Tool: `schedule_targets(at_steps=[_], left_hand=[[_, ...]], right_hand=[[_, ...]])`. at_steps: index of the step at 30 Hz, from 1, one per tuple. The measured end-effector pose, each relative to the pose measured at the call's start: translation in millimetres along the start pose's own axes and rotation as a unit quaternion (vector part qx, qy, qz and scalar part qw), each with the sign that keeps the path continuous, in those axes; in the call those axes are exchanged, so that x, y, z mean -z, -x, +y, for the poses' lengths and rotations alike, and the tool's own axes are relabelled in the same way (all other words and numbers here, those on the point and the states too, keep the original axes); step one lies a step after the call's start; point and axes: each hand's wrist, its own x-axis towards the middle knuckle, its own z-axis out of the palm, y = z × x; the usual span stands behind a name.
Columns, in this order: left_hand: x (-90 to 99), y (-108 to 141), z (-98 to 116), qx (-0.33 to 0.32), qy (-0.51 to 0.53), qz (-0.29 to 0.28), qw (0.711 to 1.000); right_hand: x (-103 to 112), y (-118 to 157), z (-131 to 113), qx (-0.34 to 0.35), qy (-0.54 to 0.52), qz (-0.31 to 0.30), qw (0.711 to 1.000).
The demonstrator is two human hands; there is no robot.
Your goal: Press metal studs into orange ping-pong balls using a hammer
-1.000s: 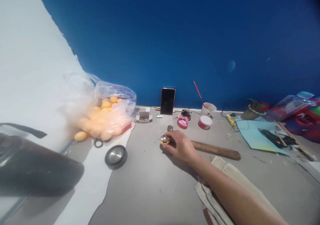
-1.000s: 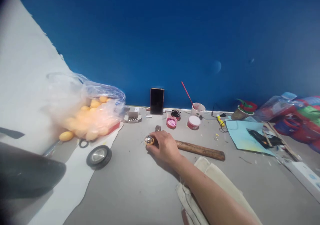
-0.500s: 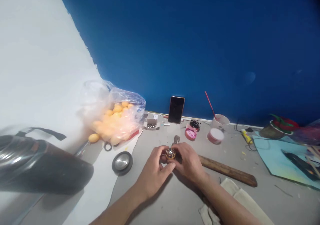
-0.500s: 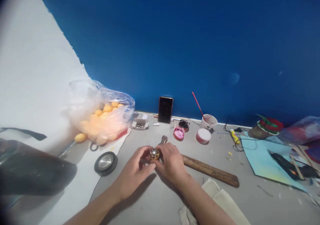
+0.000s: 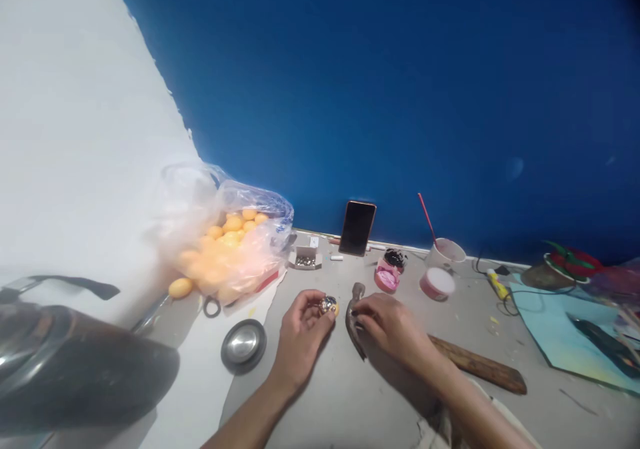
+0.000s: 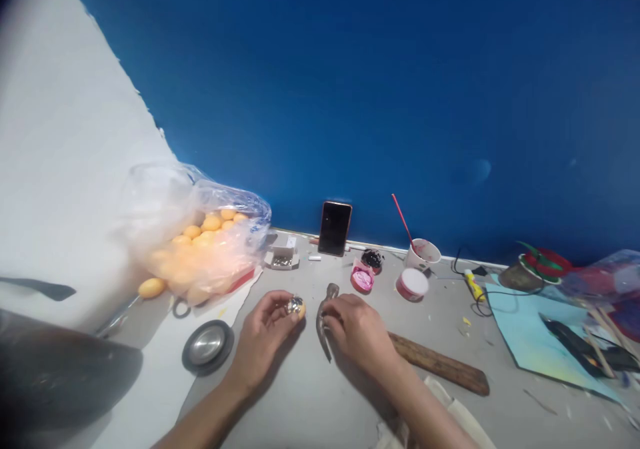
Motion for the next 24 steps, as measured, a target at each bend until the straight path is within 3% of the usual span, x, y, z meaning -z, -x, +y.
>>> schedule_targets(at_steps=[2, 4, 6, 8, 11, 14, 18, 24], left_hand=[[0.4, -1.1, 1.7, 0.008, 0.015, 0.003, 1.000], [-1.1, -1.7, -0.1, 0.010, 0.031, -0.002, 0.999], [-3.6, -1.7, -3.8, 0.011, 0.045, -0.012, 0.999], [-5.7, -1.4, -7.5, 0.013, 0.052, -0.018, 0.998], [-6.8, -1.2, -10.9, 0.006, 0.048, -0.007, 0.999], [-5.8, -1.9, -12.6, -0.004, 0.038, 0.008, 0.999], [-4.2, -3.0, -12.3, -0.019, 0.028, 0.021, 0.999], [-4.3, -2.0, -7.6, -0.024, 0.031, 0.027, 0.999]], right_hand=[[18.0, -7.9, -10.6, -0.054, 0.021, -0.067, 0.996], [33.3, -17.9, -22.1, -0.066, -0.015, -0.128, 0.989], [42.5, -31.9, -32.1, -0.053, -0.075, -0.148, 0.985], [44.2, -51.6, -40.4, -0.041, -0.059, -0.124, 0.990], [33.0, -89.5, -52.3, -0.016, 0.093, -0.071, 0.993], [10.6, -127.0, -65.3, 0.011, 0.277, -0.082, 0.957], [-20.4, -158.6, -77.8, 0.021, 0.302, -0.116, 0.946], [-42.7, -169.5, -75.6, -0.015, 0.321, -0.126, 0.938]])
